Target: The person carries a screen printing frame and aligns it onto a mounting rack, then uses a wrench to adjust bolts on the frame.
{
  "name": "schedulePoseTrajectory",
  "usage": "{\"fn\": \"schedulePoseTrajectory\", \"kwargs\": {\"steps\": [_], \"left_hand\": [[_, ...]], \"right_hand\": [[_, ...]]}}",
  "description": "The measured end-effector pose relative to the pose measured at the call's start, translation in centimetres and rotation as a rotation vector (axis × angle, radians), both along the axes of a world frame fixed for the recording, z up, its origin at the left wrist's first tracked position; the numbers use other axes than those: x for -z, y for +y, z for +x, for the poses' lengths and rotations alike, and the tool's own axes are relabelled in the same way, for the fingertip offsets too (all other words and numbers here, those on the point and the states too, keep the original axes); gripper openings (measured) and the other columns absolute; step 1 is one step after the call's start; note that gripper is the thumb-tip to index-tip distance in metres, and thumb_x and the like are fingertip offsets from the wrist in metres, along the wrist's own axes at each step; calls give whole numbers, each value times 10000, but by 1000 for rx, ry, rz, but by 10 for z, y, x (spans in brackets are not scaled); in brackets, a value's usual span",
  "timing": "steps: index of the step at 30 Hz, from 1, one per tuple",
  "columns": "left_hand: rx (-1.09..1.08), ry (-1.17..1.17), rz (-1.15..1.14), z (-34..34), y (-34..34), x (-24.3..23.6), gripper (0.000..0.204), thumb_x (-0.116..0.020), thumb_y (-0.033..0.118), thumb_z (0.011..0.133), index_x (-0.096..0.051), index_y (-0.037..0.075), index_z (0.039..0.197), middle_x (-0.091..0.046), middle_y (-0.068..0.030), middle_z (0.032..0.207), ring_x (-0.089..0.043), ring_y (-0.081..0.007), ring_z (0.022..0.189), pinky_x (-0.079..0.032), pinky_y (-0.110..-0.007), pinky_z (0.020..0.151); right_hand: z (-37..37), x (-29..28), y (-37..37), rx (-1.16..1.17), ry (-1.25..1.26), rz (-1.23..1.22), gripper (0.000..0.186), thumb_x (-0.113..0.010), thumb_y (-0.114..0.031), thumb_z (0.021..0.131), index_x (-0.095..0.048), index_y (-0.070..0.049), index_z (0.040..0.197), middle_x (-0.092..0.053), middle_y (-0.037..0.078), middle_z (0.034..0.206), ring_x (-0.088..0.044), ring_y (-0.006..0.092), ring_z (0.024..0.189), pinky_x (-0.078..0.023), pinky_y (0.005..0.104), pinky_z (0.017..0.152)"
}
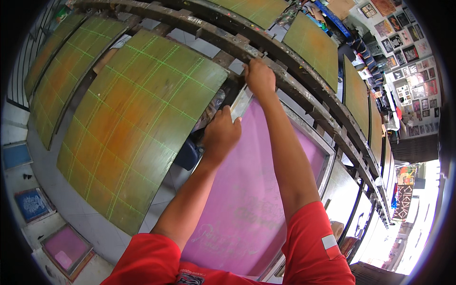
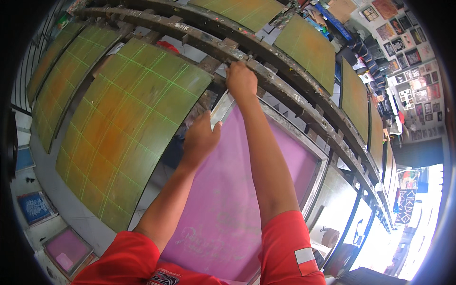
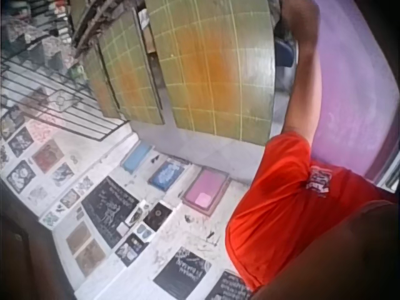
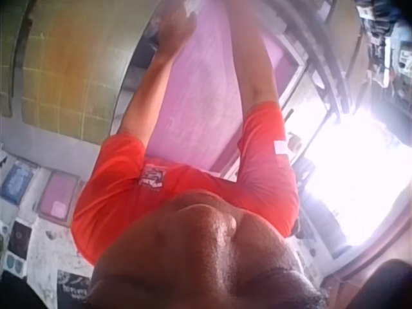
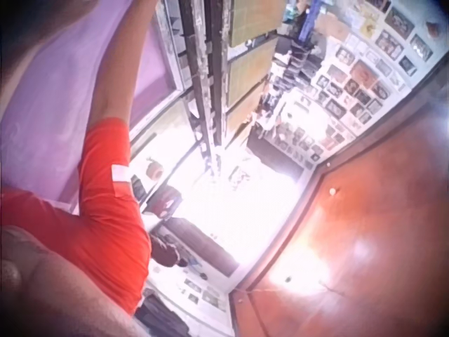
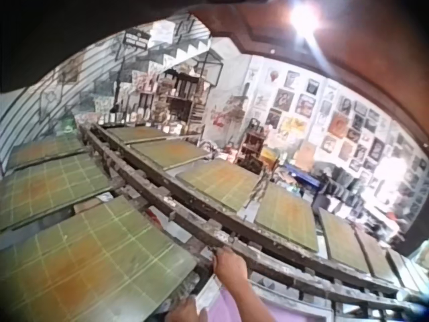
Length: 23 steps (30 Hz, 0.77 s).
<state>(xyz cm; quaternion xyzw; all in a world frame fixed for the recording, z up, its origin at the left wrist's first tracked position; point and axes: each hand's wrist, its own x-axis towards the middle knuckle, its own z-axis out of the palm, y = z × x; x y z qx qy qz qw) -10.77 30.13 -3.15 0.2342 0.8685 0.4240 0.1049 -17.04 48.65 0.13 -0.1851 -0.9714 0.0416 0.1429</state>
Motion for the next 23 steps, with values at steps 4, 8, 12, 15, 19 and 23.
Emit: {"fn": "schedulePoseTrajectory", "kwargs": {"steps": [4,8,12,15,19,23], "left_hand": [[28,-53,-48,2,1,-9,459,-591,261,893,-521,-68,1205,-599,-252,1158,-583,-409,1063,-467,-466,904],[31,-22,-114,-3,8,-1,462,-586,282,897,-512,-32,1228,-608,-257,1133,-578,-422,1064,-464,-469,900],[38,22,-170,-11,8,-6,519,-577,315,892,-506,-40,1264,-590,-264,1196,-571,-401,1116,-458,-459,938],[40,8,-214,-5,8,-8,500,-578,338,892,-529,-32,1226,-593,-274,1185,-575,-404,1118,-462,-468,925],[56,191,-185,-32,-4,42,516,-582,367,893,-528,-3,1248,-601,-248,1198,-583,-413,1103,-464,-483,927],[100,65,-86,-41,17,56,507,-656,397,830,-595,49,1194,-621,-246,1179,-608,-401,1071,-475,-483,908]], "right_hand": [[-11,4,3,195,69,-42,278,-518,-260,946,-639,-12,979,-640,206,1032,-667,372,902,-542,457,766],[-7,3,25,28,-154,-47,305,-539,-286,936,-636,-1,985,-641,199,1030,-656,371,932,-532,467,793],[44,-29,23,404,668,-436,323,-537,-311,959,-567,7,911,-612,248,922,-608,434,855,-472,491,731],[145,-34,36,392,1022,-819,292,-506,-277,990,-543,-19,861,-602,106,745,-574,207,692,-441,365,626],[317,-39,-19,423,1236,-1384,244,-470,-253,1003,-494,-79,835,-497,12,690,-479,129,599,-407,296,556],[507,-52,-99,877,849,-1441,230,-487,-278,997,-524,-81,886,-404,-26,618,-383,97,472,-321,257,437]]}}
